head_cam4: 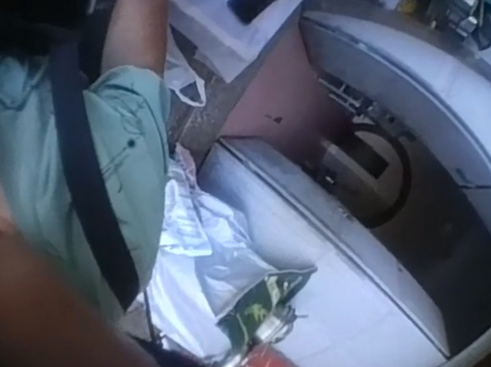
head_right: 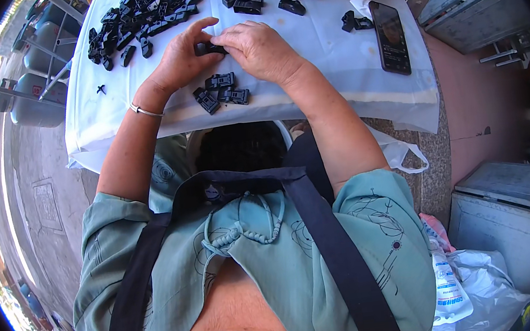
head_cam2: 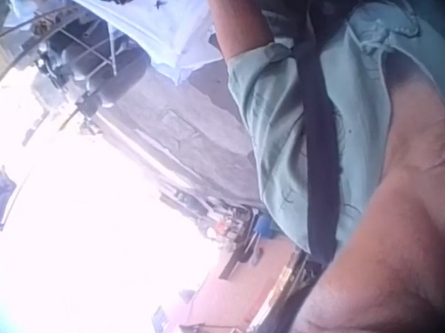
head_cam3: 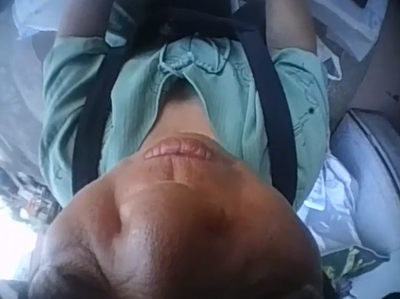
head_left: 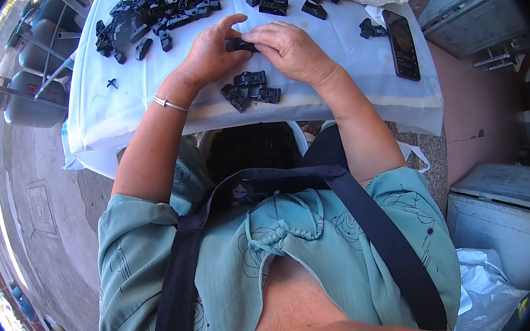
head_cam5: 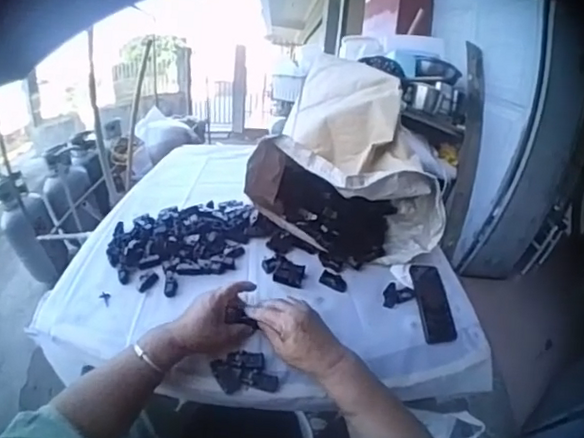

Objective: Manually assembling small black plastic components at a workstation.

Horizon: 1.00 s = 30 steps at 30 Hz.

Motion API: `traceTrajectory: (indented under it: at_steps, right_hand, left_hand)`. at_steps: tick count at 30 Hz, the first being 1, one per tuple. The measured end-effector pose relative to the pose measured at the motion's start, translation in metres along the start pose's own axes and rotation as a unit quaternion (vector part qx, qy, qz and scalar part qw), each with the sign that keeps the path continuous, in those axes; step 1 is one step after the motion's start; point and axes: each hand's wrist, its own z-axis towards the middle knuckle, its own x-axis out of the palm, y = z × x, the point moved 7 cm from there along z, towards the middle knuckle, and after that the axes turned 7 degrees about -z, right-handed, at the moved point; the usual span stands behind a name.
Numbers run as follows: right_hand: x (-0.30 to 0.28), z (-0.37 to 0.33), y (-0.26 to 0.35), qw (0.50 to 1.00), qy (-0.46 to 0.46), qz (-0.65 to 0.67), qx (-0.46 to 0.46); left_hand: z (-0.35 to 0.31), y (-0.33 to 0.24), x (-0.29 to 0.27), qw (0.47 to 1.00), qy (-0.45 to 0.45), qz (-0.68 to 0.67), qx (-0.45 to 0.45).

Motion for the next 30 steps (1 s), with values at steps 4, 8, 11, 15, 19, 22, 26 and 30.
traceTrajectory:
  at_steps: [4, 8, 11, 15, 19, 22, 26, 30]
  right_hand:
    - [0.002, 0.000, 0.005, 0.999, 0.027, -0.008, 0.033]
    - [0.006, -0.011, 0.008, 0.990, 0.013, -0.137, 0.037]
    - [0.003, -0.016, 0.008, 0.997, 0.026, -0.076, 0.021]
    - [-0.007, -0.009, -0.005, 0.998, 0.006, 0.041, 0.042]
    - [-0.008, 0.005, -0.056, 0.973, -0.054, -0.139, 0.178]
    - [0.004, 0.008, -0.054, 0.969, -0.025, -0.200, 0.145]
    - [-0.007, 0.004, -0.037, 0.965, -0.056, -0.231, 0.112]
    - [-0.027, -0.006, -0.030, 0.961, -0.049, -0.252, 0.103]
  left_hand:
    - [-0.003, -0.003, 0.001, 0.999, 0.011, -0.026, -0.026]
    - [-0.020, -0.035, -0.013, 0.975, -0.029, 0.138, 0.170]
    - [-0.038, -0.018, -0.080, 0.926, -0.206, 0.282, 0.144]
    - [-0.046, 0.089, -0.177, 0.862, -0.286, 0.364, -0.207]
    - [-0.006, 0.082, -0.143, 0.858, -0.277, 0.392, -0.181]
    - [0.014, 0.065, -0.101, 0.890, -0.297, 0.340, -0.059]
    - [0.027, 0.030, -0.058, 0.928, -0.253, 0.266, 0.067]
    - [0.029, 0.010, -0.046, 0.962, -0.221, 0.104, 0.121]
